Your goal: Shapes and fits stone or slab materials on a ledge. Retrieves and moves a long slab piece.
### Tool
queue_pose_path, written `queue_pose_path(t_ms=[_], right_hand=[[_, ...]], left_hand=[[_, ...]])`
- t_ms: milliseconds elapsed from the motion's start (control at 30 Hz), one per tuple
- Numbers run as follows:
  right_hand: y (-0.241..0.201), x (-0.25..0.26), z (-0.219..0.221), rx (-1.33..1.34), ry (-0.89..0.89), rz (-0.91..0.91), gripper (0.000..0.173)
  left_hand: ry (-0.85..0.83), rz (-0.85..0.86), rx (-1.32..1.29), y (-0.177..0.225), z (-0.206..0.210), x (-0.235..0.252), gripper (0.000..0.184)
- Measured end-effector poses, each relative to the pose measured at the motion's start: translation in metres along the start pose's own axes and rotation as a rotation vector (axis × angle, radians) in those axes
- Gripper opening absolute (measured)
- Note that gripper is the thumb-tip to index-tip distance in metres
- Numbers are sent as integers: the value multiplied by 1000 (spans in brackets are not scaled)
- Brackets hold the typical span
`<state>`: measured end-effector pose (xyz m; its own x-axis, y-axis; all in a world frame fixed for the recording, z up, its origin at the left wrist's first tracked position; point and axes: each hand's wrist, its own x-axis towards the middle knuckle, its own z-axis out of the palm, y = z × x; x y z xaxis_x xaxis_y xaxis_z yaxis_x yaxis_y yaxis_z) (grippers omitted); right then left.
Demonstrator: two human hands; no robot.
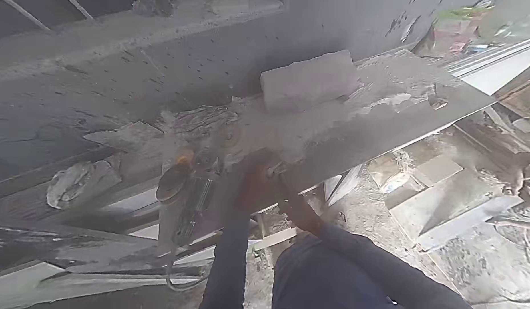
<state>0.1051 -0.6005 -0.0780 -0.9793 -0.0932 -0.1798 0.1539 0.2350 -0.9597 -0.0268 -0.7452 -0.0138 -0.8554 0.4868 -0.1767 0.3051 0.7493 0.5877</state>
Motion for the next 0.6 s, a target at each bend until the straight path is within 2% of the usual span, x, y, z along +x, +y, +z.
queue_pose_path(t_ms=[300,367,500,600], right_hand=[[0,1,0,-72,6,-22,87],[-1,0,0,-72,-1,-12,87],[-3,-1,-2,-16,-35,-7,90],[-7,-9,-9,45,-54,3,88]], left_hand=[[11,51,-31,-9,3,4,39],[-9,37,-58,-10,2,4,45],[25,-1,-254,-16,-3,-3,66],[198,-60,-517,-17,-11,-22,54]])
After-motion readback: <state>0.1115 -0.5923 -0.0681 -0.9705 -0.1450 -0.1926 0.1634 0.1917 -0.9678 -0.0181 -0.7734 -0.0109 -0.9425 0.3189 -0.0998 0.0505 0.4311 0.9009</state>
